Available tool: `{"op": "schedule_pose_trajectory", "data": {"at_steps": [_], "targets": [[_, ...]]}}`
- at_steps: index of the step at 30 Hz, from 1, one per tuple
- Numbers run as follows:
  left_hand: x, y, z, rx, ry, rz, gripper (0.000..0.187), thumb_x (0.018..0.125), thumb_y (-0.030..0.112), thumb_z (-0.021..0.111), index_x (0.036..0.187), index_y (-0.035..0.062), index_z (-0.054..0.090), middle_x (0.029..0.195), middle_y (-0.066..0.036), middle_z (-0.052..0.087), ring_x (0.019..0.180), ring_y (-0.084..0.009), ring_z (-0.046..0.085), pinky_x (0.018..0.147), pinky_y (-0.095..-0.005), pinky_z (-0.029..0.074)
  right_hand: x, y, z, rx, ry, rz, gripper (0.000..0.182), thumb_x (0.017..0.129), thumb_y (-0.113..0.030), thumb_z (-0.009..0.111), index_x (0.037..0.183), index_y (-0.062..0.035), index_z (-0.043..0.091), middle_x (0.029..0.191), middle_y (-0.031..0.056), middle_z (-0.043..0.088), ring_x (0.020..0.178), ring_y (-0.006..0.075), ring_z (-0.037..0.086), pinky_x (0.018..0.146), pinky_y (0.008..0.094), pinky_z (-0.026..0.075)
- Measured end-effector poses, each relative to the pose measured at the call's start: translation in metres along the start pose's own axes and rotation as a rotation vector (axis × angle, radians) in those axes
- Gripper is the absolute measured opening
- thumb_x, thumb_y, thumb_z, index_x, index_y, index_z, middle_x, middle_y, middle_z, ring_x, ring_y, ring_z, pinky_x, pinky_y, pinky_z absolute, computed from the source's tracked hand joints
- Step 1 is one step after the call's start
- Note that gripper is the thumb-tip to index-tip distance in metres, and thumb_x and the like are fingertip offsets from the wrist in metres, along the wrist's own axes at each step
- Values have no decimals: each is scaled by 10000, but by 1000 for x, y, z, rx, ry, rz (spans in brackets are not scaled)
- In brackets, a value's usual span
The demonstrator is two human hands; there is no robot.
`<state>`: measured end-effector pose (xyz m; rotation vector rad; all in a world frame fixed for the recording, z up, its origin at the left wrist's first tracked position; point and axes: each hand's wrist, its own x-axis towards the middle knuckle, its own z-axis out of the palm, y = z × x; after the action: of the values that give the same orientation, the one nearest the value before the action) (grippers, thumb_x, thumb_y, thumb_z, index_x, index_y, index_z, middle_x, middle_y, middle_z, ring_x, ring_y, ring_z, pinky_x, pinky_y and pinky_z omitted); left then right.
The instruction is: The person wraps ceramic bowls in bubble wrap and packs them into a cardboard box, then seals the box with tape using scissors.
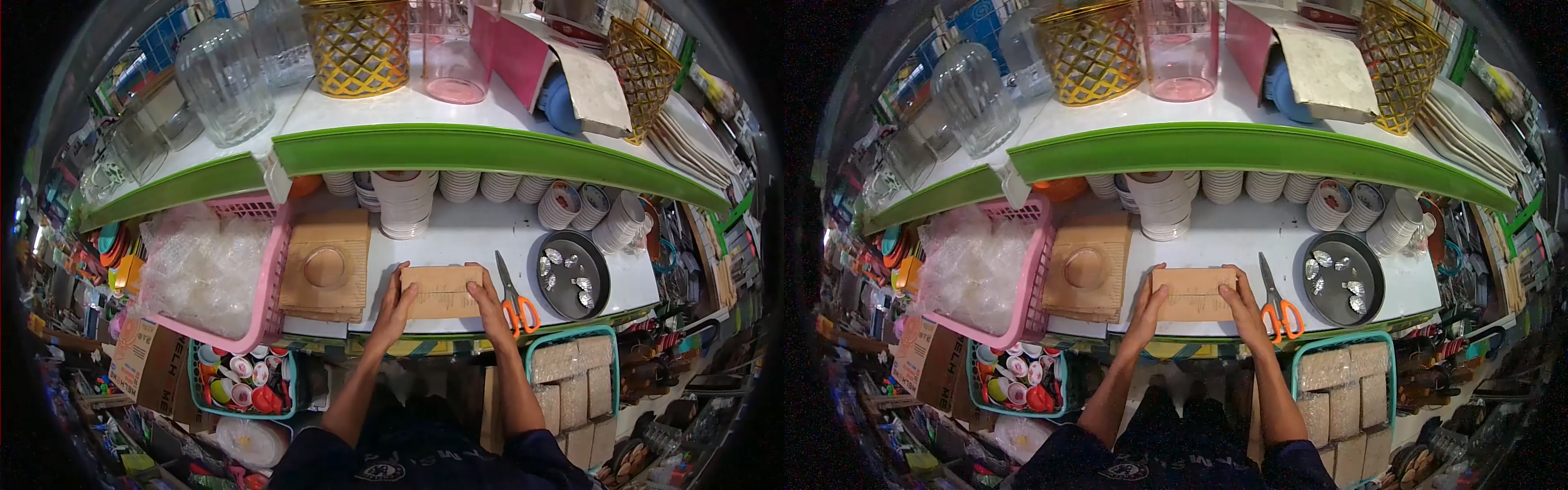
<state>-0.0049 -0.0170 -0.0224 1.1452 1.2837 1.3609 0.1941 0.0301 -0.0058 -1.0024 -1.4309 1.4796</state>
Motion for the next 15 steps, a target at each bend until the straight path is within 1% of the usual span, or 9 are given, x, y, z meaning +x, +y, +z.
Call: {"op": "schedule_pose_trajectory", "data": {"at_steps": [4,6,8,9,10,12,13,14,15], "targets": [[0,-1,1,-10,-5,-10,577,980,315,499,1427,9,299,1389,-178,414,1310,-232,372,1079,-332,280,-1,3,0,-39,23,3,495,960,-372,473,1347,-67,417,1266,134,485,1243,224,407,1068,330,272],[-3,-2,1,-26,-13,-9,610,981,337,496,1442,1,278,1409,-205,397,1335,-254,357,1091,-338,272,-4,7,1,-35,36,9,542,951,-416,468,1360,-64,414,1296,136,473,1270,227,389,1085,337,251],[-5,-2,4,13,-30,-27,654,979,349,498,1453,-24,247,1443,-238,355,1369,-287,324,1112,-354,254,-8,9,-3,-56,52,15,564,938,-424,484,1368,-67,410,1313,125,463,1285,230,375,1093,339,240],[-10,-3,6,55,-36,16,701,973,367,503,1450,-64,225,1469,-257,312,1393,-324,288,1128,-371,238,-7,25,-12,47,49,60,585,922,-432,502,1370,-68,410,1312,111,460,1283,229,372,1094,339,240],[-17,2,8,204,-29,86,658,988,352,458,1460,-30,206,1445,-230,334,1344,-309,342,1103,-371,264,-14,12,-7,149,31,93,595,914,-432,500,1376,-69,404,1301,115,460,1270,228,377,1095,339,236],[-39,26,-1,215,-66,133,650,989,327,441,1457,-42,181,1424,-258,337,1334,-330,350,1102,-386,261,-33,-22,6,116,-15,28,613,906,-438,500,1382,-72,381,1295,113,447,1256,225,379,1088,343,240],[-48,42,-9,216,-55,134,650,989,327,441,1457,-42,181,1424,-258,337,1334,-330,350,1102,-386,261,-39,-30,13,80,-38,-4,621,900,-440,504,1384,-74,370,1293,111,438,1254,226,378,1081,346,246],[-58,58,-19,187,-72,136,672,978,323,468,1452,-58,182,1419,-280,331,1339,-357,345,1103,-393,269,-44,-39,19,41,-61,-36,630,894,-443,507,1385,-77,359,1291,108,429,1252,228,377,1075,350,252],[-67,72,-29,159,-90,141,695,967,319,496,1446,-75,184,1414,-303,326,1344,-384,340,1103,-401,278,-49,-54,29,12,-88,-12,713,851,-466,553,1396,-72,317,1285,106,419,1249,228,375,1061,353,266]]}}
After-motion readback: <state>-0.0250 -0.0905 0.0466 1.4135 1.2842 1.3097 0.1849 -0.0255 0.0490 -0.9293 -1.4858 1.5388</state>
